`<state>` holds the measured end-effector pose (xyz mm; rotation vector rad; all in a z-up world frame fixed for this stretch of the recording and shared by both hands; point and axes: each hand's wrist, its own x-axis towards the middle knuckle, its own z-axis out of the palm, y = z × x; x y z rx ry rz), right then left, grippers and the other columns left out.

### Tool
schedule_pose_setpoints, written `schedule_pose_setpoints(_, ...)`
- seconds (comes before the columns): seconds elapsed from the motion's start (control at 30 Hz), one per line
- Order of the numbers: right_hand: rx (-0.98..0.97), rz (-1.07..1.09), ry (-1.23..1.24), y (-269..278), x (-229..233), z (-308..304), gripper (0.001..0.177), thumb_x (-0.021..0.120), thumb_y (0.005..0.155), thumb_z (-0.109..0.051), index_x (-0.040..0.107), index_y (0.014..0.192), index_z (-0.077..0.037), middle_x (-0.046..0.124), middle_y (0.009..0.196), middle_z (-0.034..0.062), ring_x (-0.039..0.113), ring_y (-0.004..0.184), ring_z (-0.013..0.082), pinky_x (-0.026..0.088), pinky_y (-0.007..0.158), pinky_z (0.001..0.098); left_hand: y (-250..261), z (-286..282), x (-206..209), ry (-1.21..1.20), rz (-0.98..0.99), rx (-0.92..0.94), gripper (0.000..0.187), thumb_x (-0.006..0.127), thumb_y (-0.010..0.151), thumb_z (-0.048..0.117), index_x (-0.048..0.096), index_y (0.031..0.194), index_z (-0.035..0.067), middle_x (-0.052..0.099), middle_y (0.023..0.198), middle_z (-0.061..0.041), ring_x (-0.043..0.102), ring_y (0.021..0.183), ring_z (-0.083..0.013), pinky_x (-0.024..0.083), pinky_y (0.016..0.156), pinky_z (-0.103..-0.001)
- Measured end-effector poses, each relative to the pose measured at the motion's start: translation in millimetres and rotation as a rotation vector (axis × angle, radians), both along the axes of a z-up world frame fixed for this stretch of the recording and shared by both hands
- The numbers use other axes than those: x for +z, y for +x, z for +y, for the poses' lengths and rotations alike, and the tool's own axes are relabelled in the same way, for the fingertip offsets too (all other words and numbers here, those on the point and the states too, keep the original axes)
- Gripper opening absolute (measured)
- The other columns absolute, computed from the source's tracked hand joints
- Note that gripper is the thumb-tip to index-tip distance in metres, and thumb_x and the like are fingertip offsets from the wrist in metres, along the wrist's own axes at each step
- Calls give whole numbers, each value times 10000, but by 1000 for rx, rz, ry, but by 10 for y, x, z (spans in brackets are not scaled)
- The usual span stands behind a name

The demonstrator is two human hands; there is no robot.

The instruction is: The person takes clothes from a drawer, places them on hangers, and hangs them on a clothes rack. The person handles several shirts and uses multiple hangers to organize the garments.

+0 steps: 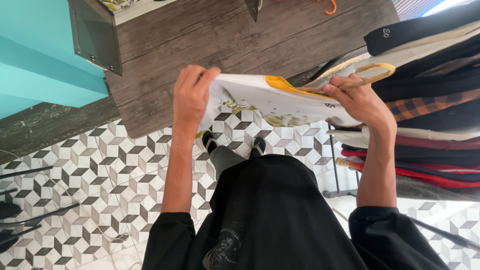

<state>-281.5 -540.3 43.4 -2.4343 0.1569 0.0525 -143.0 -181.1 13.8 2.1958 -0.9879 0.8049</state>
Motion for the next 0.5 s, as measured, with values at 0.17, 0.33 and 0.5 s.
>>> schedule_pose_setpoints(0.17,92,-151,17,-47,-146,-82,401,538,1113,-353,647,943,-6,497,790,112,459,795,205,413,752,383,7,-24,109,64,189,78,271,654,952,-12,722,1168,136,663,1034,-79,573,963,-264,402,850,-389)
schedule_pose_setpoints(0.33,-52,-5,204,11,-195,21,423,534,1115,-374,618,931,-3,496,802,109,470,772,189,426,714,369,-288,-298,97,-72,198,-211,232,617,988,111,660,1213,73,672,1113,-109,588,1086,-273,385,974,-443)
schedule_pose_setpoints(0.5,36,-104,196,63,-149,122,285,648,1039,-284,655,1031,1,609,907,86,566,852,170,472,782,348,-443,-614,-105,130,305,-123,204,651,1022,245,672,1139,80,654,998,-64,593,999,-272,420,875,-424)
